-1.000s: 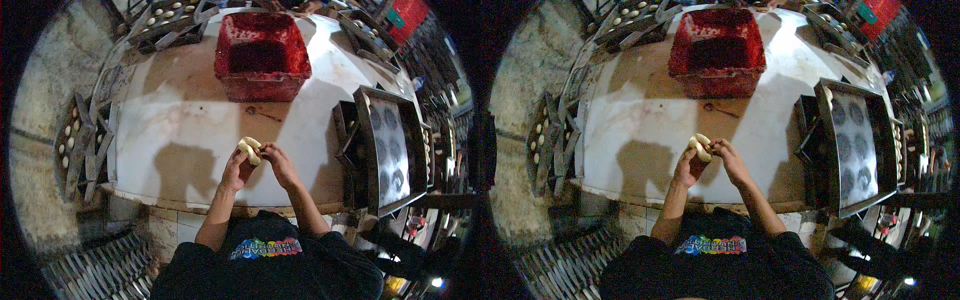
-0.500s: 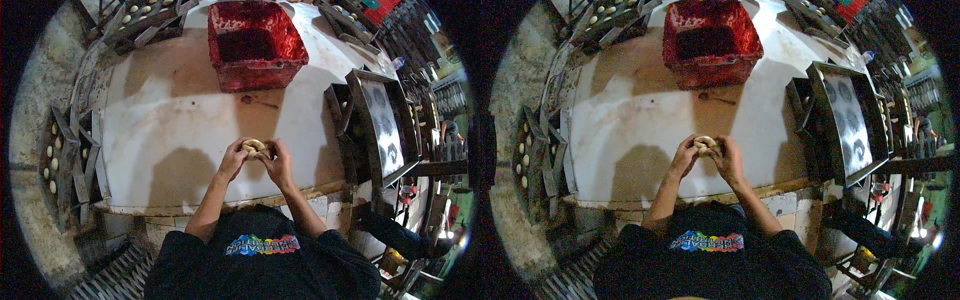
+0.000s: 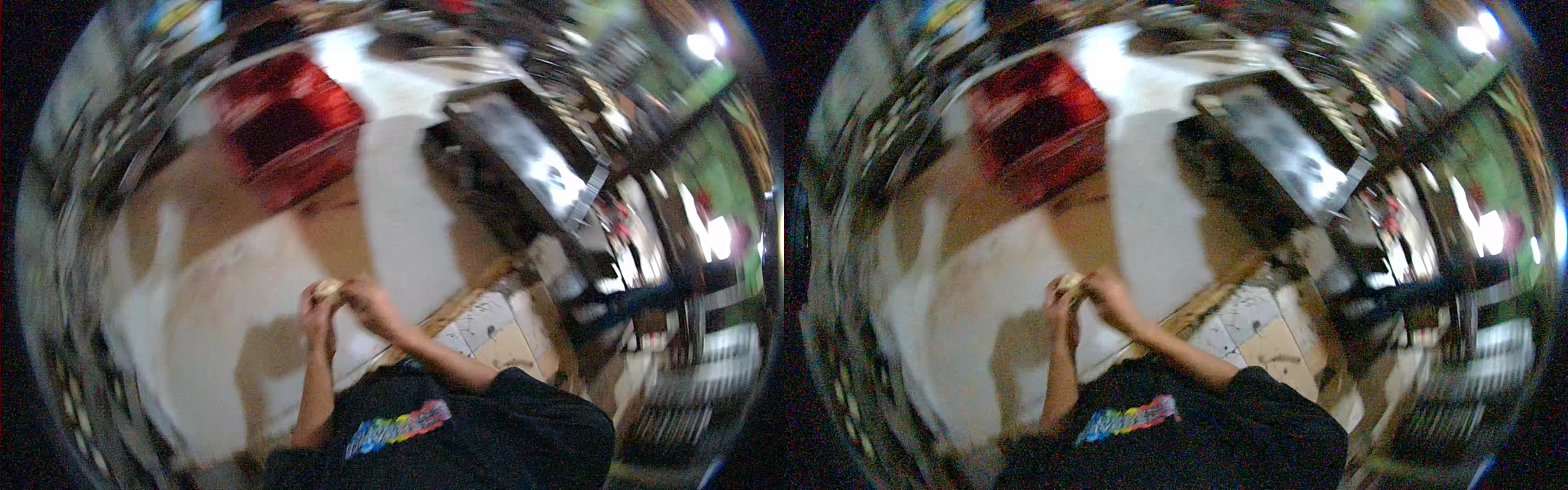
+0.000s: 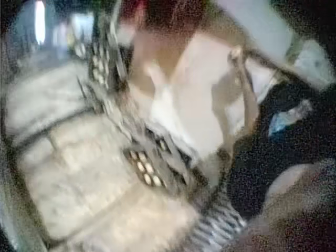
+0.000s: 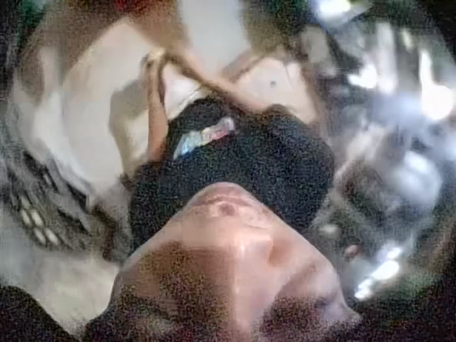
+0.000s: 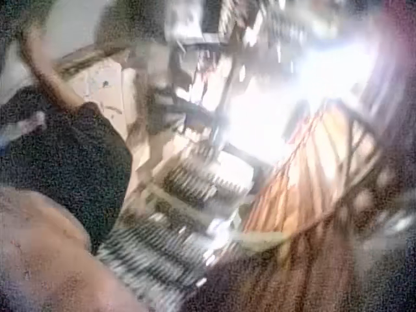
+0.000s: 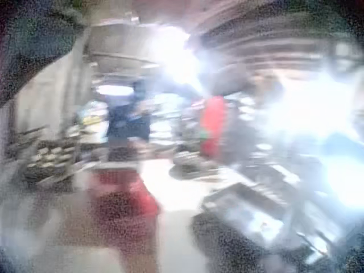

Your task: The person fills dough balls with red jam using a spoon, pinches the dough closed around the filling by hand, and places the filled dough onto baking trays.

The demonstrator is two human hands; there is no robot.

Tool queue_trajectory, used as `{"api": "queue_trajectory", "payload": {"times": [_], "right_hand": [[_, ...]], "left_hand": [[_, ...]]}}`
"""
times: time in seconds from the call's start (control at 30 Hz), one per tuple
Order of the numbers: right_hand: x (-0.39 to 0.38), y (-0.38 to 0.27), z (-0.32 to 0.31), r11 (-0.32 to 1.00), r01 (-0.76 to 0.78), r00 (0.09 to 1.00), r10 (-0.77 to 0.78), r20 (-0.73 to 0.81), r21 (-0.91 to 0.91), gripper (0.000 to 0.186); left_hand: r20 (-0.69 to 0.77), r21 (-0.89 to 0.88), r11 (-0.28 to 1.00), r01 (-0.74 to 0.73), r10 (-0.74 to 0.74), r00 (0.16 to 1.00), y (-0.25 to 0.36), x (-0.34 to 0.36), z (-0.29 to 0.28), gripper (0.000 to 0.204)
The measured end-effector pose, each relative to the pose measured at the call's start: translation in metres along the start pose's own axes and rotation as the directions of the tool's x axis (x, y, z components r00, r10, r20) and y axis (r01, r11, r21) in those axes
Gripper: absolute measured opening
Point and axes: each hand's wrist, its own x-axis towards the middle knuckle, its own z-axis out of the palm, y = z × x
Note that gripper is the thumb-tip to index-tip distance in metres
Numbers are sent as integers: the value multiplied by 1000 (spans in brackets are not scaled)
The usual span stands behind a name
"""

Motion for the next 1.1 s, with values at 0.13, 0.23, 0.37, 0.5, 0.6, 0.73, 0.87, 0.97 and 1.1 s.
{"api": "queue_trajectory", "payload": {"times": [0.13, 0.23, 0.37, 0.5, 0.6, 0.73, 0.87, 0.97, 1.1], "right_hand": [[-8, -16, 0, 998, -2, 994, 9, -109, 61, 25], [-12, -5, -11, 990, -136, 990, 137, 43, -26, 31], [-6, -9, -24, 987, -129, 981, 112, -160, -99, 25], [-1, -3, -27, 938, -244, 952, 281, -125, 247, 22], [2, -1, -31, 913, -308, 898, 372, -238, 266, 7], [10, -36, -24, 899, -326, 912, 380, -151, 292, 13], [2, -41, -6, 999, 21, 991, -25, -129, -32, 14], [5, -34, -13, 980, 123, 992, -116, 49, -160, 14], [15, -33, -18, 1000, 9, 997, -10, -81, -18, 18]], "left_hand": [[133, 128, 991, -40, 23, 991, -5, 4, -13, 29], [294, 54, 998, 33, -47, 955, -11, 9, 0, 23], [504, 56, 995, 80, -97, 858, -8, 13, -5, 21], [393, 73, 994, 76, -99, 914, 10, 0, 15, 31], [467, -124, 982, 141, -67, 882, 1, 9, 16, 35], [324, -156, 984, 80, -26, 946, 1, 2, 6, 34], [270, -253, 965, 68, 3, 963, 0, 0, -7, 25], [251, -136, 981, 136, -98, 963, 4, -1, -8, 18], [309, -107, 968, 229, -187, 933, 11, -3, -7, 17]]}}
